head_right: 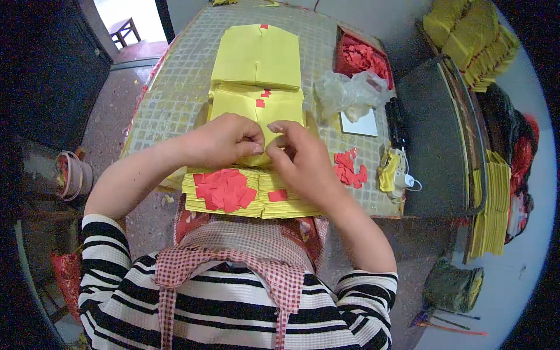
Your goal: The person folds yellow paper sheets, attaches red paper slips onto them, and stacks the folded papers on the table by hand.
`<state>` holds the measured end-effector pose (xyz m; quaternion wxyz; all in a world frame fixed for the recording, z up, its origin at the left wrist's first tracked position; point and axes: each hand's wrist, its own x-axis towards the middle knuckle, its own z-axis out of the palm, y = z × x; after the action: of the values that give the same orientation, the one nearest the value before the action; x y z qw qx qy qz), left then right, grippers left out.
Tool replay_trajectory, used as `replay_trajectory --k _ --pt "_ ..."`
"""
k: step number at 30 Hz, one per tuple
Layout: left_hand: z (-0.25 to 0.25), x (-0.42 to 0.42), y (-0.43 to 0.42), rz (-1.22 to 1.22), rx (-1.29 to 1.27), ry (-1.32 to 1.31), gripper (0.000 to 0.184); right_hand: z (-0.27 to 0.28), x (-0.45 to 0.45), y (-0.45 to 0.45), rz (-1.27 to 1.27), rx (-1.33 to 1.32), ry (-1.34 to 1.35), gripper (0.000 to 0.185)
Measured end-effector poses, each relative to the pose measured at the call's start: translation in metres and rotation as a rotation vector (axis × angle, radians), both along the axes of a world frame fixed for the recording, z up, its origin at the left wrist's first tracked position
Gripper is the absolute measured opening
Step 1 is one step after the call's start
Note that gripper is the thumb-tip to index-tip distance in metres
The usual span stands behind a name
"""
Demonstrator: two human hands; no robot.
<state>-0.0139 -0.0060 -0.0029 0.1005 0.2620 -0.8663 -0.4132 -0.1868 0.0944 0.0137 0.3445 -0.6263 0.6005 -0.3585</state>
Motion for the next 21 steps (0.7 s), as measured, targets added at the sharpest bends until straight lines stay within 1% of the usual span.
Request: replay_trajectory --k 1,2,3,4,5,6,7,9,10,12,13,15,16,17,18,19,20,21 --pt "0.0 -0.001 -0.001 0.0 0.001 0.001 0.02 0.009 0.003 0.005 0.014 -0.067 0.035 0.032" --pt "0.0 -0.001 -0.003 0.015 -0.063 0.012 0.021 0.015 0.005 0.008 0.029 -0.133 0.069 0.031" --pt "0.001 -0.002 -0.005 0.03 -0.128 0.022 0.022 0.016 0.002 0.008 0.028 -0.13 0.069 0.031" --pt "0.004 -0.003 -0.007 0.028 -0.127 0.022 0.022 0.018 -0.002 0.007 0.166 -0.238 0.235 0.03" --pt "0.009 -0.004 -0.011 0.04 -0.206 -0.085 0.023 0.02 -0.004 0.007 0.304 -0.346 0.401 0.028" --pt "0.012 -0.005 -0.013 0.052 -0.284 -0.192 0.023 0.026 0.0 0.011 0.324 -0.345 0.489 0.026" --pt "0.008 -0.005 -0.015 0.05 -0.285 -0.191 0.023 0.03 0.0 0.012 0.322 -0.344 0.49 0.026" --pt "-0.002 -0.002 -0.019 0.056 -0.451 -0.056 0.022 0.033 0.0 0.011 0.561 -0.067 0.67 0.02" --pt "-0.004 0.0 -0.019 0.057 -0.45 -0.055 0.022 0.033 -0.001 0.007 0.561 -0.066 0.671 0.02" --pt "-0.007 0.004 -0.016 0.131 -0.757 0.32 0.018 0.033 -0.004 -0.005 0.555 0.222 0.596 0.017" --pt "-0.006 0.005 -0.014 0.13 -0.756 0.32 0.018 0.032 -0.005 -0.011 0.554 0.223 0.595 0.017" --pt "0.0 0.008 -0.011 0.107 -0.808 0.504 0.014 0.026 -0.008 -0.021 0.278 0.283 0.3 0.023" --pt "0.003 0.01 -0.007 0.104 -0.807 0.505 0.014 0.021 -0.008 -0.023 0.228 0.301 0.267 0.02" --pt "0.006 0.012 -0.002 0.087 -0.679 0.432 0.016 0.018 -0.007 -0.025 0.225 0.302 0.266 0.02" --pt "0.009 0.015 0.002 0.071 -0.551 0.358 0.018 0.014 -0.005 -0.026 0.181 0.235 0.315 0.017" --pt "0.011 0.016 0.005 0.069 -0.549 0.358 0.018 0.011 -0.005 -0.027 0.137 0.168 0.364 0.015" --pt "0.014 0.018 0.008 0.067 -0.386 0.267 0.022 0.008 -0.006 -0.027 0.135 0.17 0.364 0.015" --pt "0.016 0.019 0.009 0.066 -0.224 0.176 0.025 0.004 -0.007 -0.027 0.097 0.1 0.333 0.016"
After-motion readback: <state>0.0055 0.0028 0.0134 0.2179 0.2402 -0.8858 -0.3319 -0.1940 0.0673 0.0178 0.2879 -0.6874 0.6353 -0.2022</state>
